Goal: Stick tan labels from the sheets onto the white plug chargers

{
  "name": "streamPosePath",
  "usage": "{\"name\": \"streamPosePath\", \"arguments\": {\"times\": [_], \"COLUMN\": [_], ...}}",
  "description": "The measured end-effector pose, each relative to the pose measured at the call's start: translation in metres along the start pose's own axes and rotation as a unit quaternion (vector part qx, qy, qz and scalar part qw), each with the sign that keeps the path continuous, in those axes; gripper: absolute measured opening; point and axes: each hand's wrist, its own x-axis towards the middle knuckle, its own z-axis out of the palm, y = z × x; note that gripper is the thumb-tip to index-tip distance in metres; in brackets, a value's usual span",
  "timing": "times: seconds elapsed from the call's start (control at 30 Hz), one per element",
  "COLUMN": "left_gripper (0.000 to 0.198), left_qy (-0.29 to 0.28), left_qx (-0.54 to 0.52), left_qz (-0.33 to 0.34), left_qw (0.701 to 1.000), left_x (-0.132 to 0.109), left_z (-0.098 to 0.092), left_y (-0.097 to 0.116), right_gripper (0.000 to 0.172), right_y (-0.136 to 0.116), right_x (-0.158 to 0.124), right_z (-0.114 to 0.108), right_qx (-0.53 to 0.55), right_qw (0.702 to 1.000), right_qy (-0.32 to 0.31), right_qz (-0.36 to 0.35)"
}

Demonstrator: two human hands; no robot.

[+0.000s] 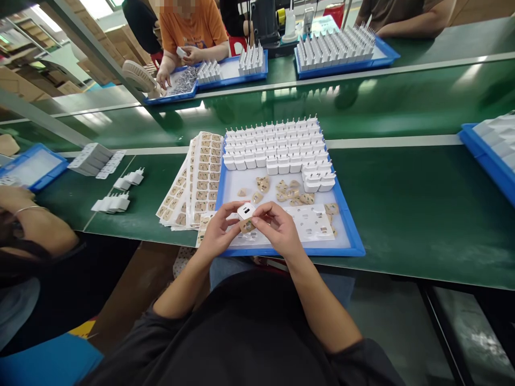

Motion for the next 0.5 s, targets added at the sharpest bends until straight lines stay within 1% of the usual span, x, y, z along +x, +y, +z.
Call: {"name": "streamPosePath", "arguments": {"times": [0.07, 0.17, 0.23, 0.3, 0.5], "left_gripper": [0.044, 0.044, 0.039, 0.033, 0.034], "left_qy": [0.036, 0.075, 0.082, 0.087, 0.091], "left_qx": [0.02, 0.082, 0.126, 0.159, 0.195], "left_qz": [0.004, 0.046, 0.077, 0.097, 0.131], "left_qw": [0.999, 0.993, 0.986, 0.979, 0.968], "left_x": [-0.0011, -0.002, -0.0021, -0.0017, -0.0006], "left_z": [0.0005, 0.0017, 0.0025, 0.0032, 0.0043], "left_y": [-0.0034, -0.0045, -0.0027, -0.001, -0.002], "right_gripper": [0.025, 0.024, 0.023, 0.023, 0.02], "right_y": [0.0003, 0.0016, 0.0029, 0.0042, 0.0076], "right_x": [0.0006, 0.0013, 0.0012, 0.0008, -0.0011], "right_z": [0.0006, 0.0018, 0.0031, 0.0048, 0.0076], "right_qx": [-0.008, -0.018, -0.022, -0.024, -0.031], "right_qw": [1.0, 0.999, 0.998, 0.998, 0.998], "right_qy": [0.003, 0.037, 0.054, 0.054, 0.052], "right_qz": [0.0, -0.008, -0.003, 0.008, 0.014]}}
